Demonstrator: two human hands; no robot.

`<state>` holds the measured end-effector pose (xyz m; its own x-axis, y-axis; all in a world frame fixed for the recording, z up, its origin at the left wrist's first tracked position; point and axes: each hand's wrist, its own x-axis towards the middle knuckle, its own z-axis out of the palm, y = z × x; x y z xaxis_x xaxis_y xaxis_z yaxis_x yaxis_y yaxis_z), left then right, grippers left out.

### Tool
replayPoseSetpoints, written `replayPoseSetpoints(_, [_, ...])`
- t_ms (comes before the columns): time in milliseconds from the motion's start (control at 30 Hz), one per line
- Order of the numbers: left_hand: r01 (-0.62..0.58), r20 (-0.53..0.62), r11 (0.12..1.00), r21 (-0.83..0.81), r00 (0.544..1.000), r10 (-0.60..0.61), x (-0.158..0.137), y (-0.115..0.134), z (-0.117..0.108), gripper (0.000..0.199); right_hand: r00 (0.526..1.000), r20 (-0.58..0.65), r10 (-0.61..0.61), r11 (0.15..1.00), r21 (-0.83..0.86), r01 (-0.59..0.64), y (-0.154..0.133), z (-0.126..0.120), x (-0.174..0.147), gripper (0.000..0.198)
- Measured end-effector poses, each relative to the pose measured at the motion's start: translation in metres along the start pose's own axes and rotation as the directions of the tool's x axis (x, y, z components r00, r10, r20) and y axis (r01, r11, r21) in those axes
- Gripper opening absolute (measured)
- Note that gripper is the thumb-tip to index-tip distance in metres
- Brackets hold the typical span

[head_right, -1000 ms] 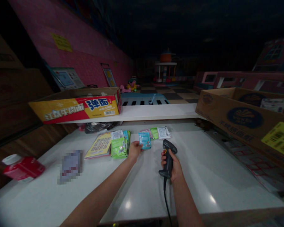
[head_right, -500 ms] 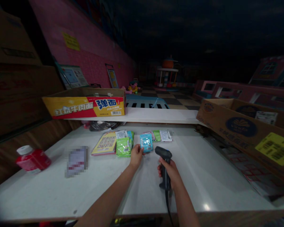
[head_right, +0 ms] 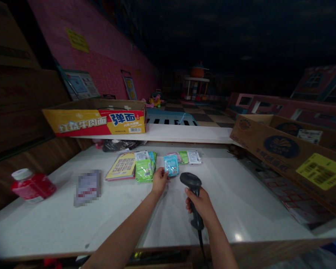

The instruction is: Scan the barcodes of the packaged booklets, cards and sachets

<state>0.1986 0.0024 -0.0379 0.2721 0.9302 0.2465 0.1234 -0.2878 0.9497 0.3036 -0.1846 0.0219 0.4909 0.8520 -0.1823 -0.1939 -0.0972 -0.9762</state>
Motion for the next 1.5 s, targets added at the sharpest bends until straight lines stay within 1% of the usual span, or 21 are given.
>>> replayPoseSetpoints(67, [-0.010,-0.004,1.000,-0.009,1.000,0.010,0.000,-0.003,0.001,0.013,1.000,-0.017,0.009,1.000,0.022,-0.009,0.000,0.000,0.004,0.040])
replayPoseSetpoints(133, [-0.011,-0.013,1.000,-0.008,1.000,0.011,0.000,-0.005,0.002,0.014,0.999,-0.036,0.025,0.996,0.087,-0.022,-0.001,-0.001,0.013,0.039])
replayPoseSetpoints(200, [-0.003,-0.010,1.000,-0.010,1.000,0.003,0.000,-0.006,0.003,0.014,0.996,-0.038,0.083,0.978,0.196,-0.073,-0.001,-0.003,0.025,0.036])
replayPoseSetpoints(267, [0.005,0.005,1.000,-0.002,1.000,-0.005,-0.001,-0.005,0.004,0.013,0.985,-0.030,0.172,0.926,0.345,-0.152,-0.001,-0.007,0.040,0.031])
replayPoseSetpoints(333, [0.016,0.017,1.000,-0.006,1.000,-0.016,-0.002,-0.004,0.004,0.012,0.967,0.014,0.253,0.828,0.514,-0.224,0.001,-0.012,0.052,0.026])
replayPoseSetpoints(400, [0.027,0.021,0.999,-0.037,0.999,-0.026,-0.002,-0.003,0.004,0.012,0.954,0.107,0.280,0.697,0.661,-0.279,0.006,-0.019,0.061,0.023])
replayPoseSetpoints(467, [0.034,0.026,0.997,-0.069,0.999,-0.032,-0.002,-0.004,0.003,0.013,0.945,0.213,0.249,0.566,0.760,-0.320,0.013,-0.026,0.066,0.022])
replayPoseSetpoints(500, [0.033,0.032,0.997,-0.076,0.999,-0.031,-0.002,-0.004,0.003,0.013,0.943,0.247,0.223,0.514,0.792,-0.329,0.017,-0.030,0.068,0.022])
replayPoseSetpoints(567, [0.034,0.046,0.995,-0.090,0.998,-0.030,-0.004,-0.004,0.005,0.013,0.941,0.279,0.191,0.445,0.830,-0.337,0.023,-0.035,0.070,0.022])
replayPoseSetpoints(667, [0.042,0.059,0.986,-0.161,0.998,-0.033,-0.009,-0.001,0.007,0.014,0.934,0.299,0.193,0.421,0.835,-0.354,0.027,-0.037,0.073,0.018])
replayPoseSetpoints(733, [0.061,0.038,0.971,-0.230,0.998,-0.054,-0.010,0.005,0.005,0.016,0.931,0.313,0.187,0.418,0.833,-0.364,0.029,-0.037,0.074,0.018])
replayPoseSetpoints(800, [0.070,-0.031,0.957,-0.281,0.996,-0.081,-0.005,0.015,-0.005,0.019,0.930,0.321,0.176,0.409,0.836,-0.366,0.030,-0.037,0.074,0.020])
replayPoseSetpoints(867, [0.056,-0.134,0.957,-0.284,0.986,-0.098,0.006,0.026,-0.029,0.021,0.930,0.324,0.173,0.399,0.840,-0.367,0.031,-0.038,0.074,0.023])
replayPoseSetpoints(967, [0.085,-0.244,0.985,-0.150,0.962,-0.120,0.032,0.039,-0.087,0.020,0.926,0.332,0.177,0.389,0.841,-0.376,0.033,-0.040,0.075,0.024])
replayPoseSetpoints(1033, [0.138,-0.331,0.990,0.030,0.936,-0.120,0.049,0.042,-0.130,0.019,0.922,0.345,0.177,0.389,0.836,-0.388,0.034,-0.041,0.076,0.025])
replayPoseSetpoints(1100, [0.256,-0.415,0.941,0.219,0.898,-0.148,0.064,0.040,-0.165,0.020,0.919,0.355,0.173,0.397,0.828,-0.395,0.036,-0.041,0.078,0.026])
replayPoseSetpoints(1167, [0.361,-0.463,0.861,0.358,0.870,-0.172,0.073,0.036,-0.187,0.023,0.919,0.359,0.165,0.411,0.822,-0.395,0.038,-0.042,0.079,0.027])
replayPoseSetpoints(1233, [0.415,-0.475,0.785,0.460,0.862,-0.177,0.079,0.032,-0.196,0.026,0.923,0.356,0.149,0.422,0.821,-0.385,0.040,-0.043,0.081,0.029])
replayPoseSetpoints(1300, [0.427,-0.462,0.720,0.547,0.872,-0.165,0.081,0.029,-0.197,0.028,0.927,0.350,0.133,0.428,0.824,-0.372,0.041,-0.043,0.081,0.031])
replayPoseSetpoints(1367, [0.416,-0.428,0.647,0.639,0.891,-0.151,0.081,0.026,-0.196,0.029,0.928,0.348,0.129,0.425,0.826,-0.369,0.041,-0.043,0.080,0.033])
replayPoseSetpoints(1500, [0.349,-0.340,0.466,0.813,0.934,-0.107,0.077,0.026,-0.198,0.028,0.924,0.352,0.150,0.397,0.835,-0.382,0.038,-0.042,0.078,0.035])
